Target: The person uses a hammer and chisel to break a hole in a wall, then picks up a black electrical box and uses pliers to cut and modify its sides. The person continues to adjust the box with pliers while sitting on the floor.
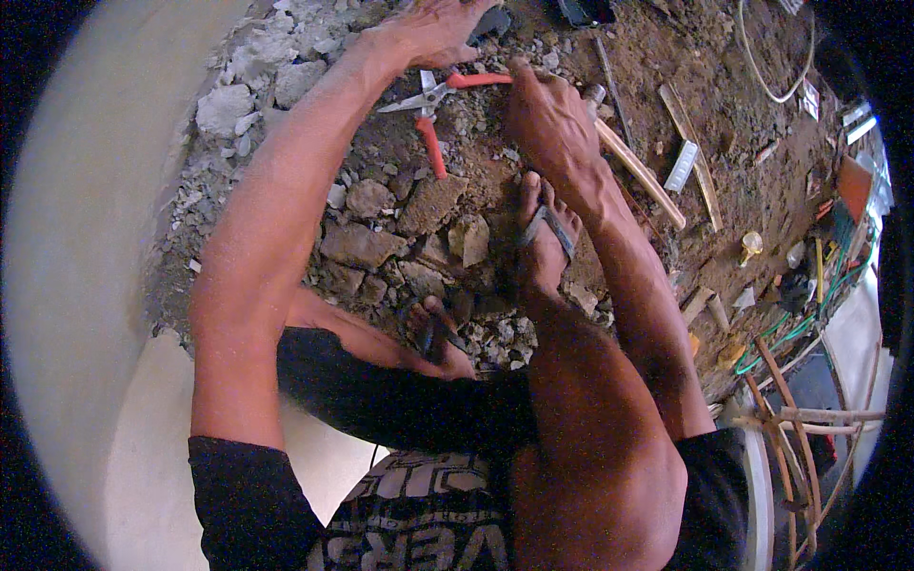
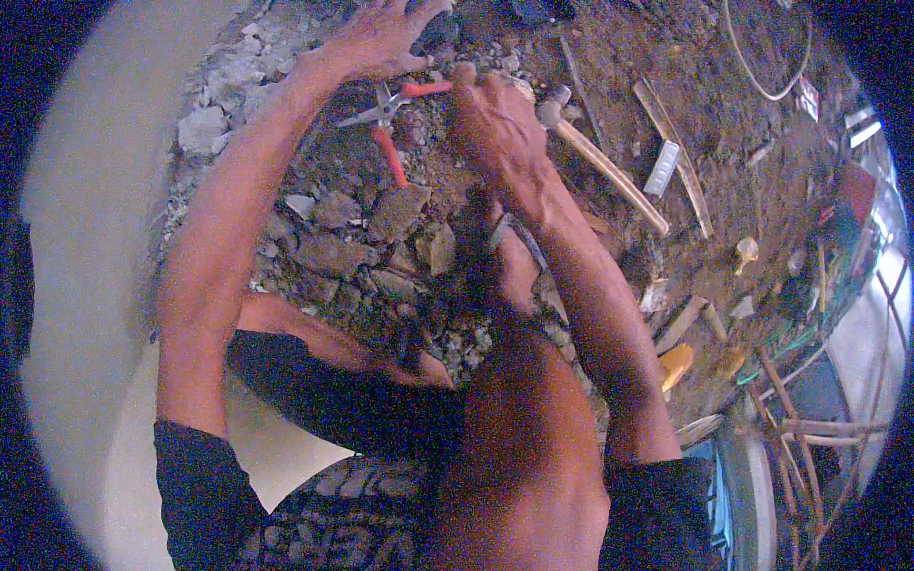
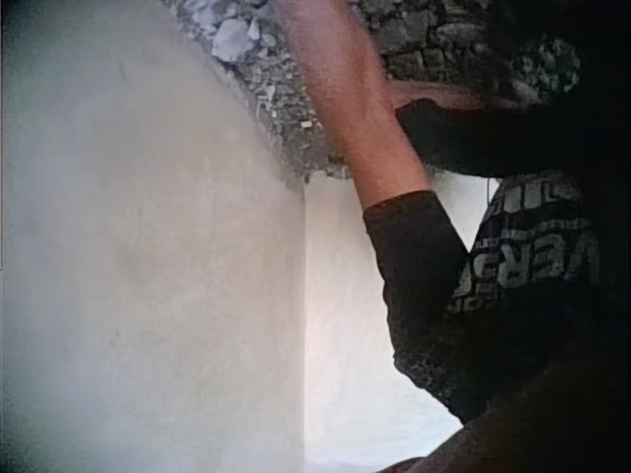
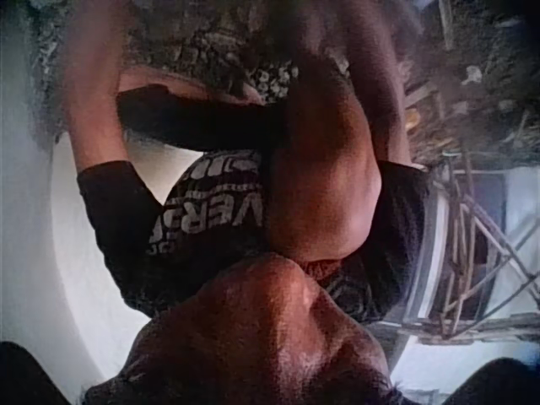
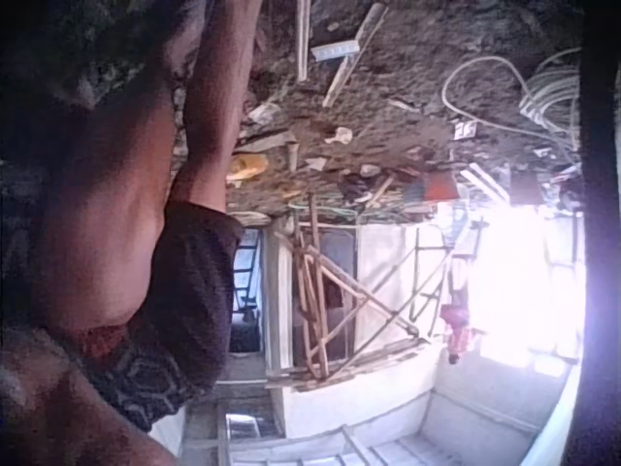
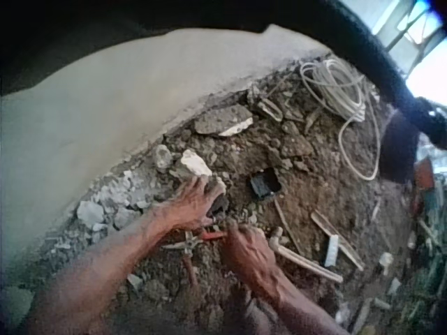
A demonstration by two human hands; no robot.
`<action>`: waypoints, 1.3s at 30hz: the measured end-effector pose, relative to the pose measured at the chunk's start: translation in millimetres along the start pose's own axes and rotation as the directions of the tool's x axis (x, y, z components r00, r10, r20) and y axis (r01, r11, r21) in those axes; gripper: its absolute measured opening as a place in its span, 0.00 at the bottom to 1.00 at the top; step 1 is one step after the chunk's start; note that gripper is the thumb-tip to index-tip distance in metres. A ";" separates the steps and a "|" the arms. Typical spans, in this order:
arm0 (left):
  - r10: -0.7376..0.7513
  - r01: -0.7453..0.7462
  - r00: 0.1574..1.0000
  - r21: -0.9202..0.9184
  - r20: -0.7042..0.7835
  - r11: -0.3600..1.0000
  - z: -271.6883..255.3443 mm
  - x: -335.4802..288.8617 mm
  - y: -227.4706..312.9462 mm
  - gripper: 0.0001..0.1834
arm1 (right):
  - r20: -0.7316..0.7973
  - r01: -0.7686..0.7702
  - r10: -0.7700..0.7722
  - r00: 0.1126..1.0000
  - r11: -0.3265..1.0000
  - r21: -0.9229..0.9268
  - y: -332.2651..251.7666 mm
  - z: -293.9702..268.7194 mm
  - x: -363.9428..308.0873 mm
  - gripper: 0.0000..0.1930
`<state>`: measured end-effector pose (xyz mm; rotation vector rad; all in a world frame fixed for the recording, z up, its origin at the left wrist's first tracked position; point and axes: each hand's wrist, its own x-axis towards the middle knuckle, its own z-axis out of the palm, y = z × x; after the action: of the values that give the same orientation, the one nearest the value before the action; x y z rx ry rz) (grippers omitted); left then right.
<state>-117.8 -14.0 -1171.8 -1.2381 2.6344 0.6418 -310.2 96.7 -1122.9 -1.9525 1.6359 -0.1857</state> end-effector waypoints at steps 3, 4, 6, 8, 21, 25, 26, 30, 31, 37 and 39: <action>-0.012 0.012 1.000 -0.016 -0.013 1.000 5.4 4.4 7.0 0.50 | -0.048 0.108 -0.111 0.993 0.992 -0.073 0.2 7.4 19.7 0.16; -0.007 0.008 1.000 -0.006 0.009 1.000 4.5 6.0 5.9 0.50 | -0.046 0.132 -0.138 0.989 0.985 -0.109 0.3 6.2 28.9 0.15; -0.016 0.015 0.998 0.018 0.055 1.000 2.5 6.1 1.4 0.50 | -0.093 0.170 -0.175 0.980 0.983 -0.067 7.0 10.6 18.5 0.14; -0.039 0.039 0.997 -0.009 0.066 0.999 -3.5 4.8 2.4 0.49 | -0.047 0.110 -0.112 0.993 0.993 -0.040 3.4 1.6 1.6 0.14; -0.050 0.060 0.989 -0.070 0.138 0.996 8.5 12.0 5.3 0.51 | 0.250 -0.409 0.339 0.907 0.852 0.327 13.4 -13.2 -26.4 0.16; -0.034 0.040 0.993 -0.049 0.112 0.998 3.5 2.1 -2.0 0.51 | 0.045 -0.053 0.049 0.998 0.995 0.084 0.2 -43.7 -27.0 0.14; -0.029 0.032 0.998 -0.047 0.061 0.998 7.6 6.7 -10.9 0.51 | 0.142 -0.164 0.143 0.980 0.975 0.153 -5.3 -46.9 -14.7 0.14; -0.004 0.002 1.000 0.061 0.029 0.998 22.0 14.8 0.7 0.52 | 0.033 -0.039 0.040 0.999 0.999 -0.033 21.4 -12.7 -7.9 0.14; 0.138 -0.118 0.984 0.178 -0.109 0.977 27.2 10.4 -7.2 0.54 | 0.053 -0.048 0.050 0.997 0.998 -0.045 17.0 -14.3 -8.8 0.15; 0.111 -0.098 0.987 0.115 -0.119 0.989 26.2 10.2 -11.4 0.53 | 0.114 -0.030 0.035 0.993 0.998 -0.048 8.9 -25.2 -13.4 0.19; 0.057 -0.051 0.997 0.090 -0.060 0.995 20.5 8.4 -5.5 0.52 | 0.130 -0.012 0.019 0.991 0.998 -0.058 9.5 -23.9 -19.1 0.20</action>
<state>-119.8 -13.9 -1194.6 -1.1843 2.7236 0.4961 -333.8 105.8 -1103.3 -1.9505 1.5864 -0.0049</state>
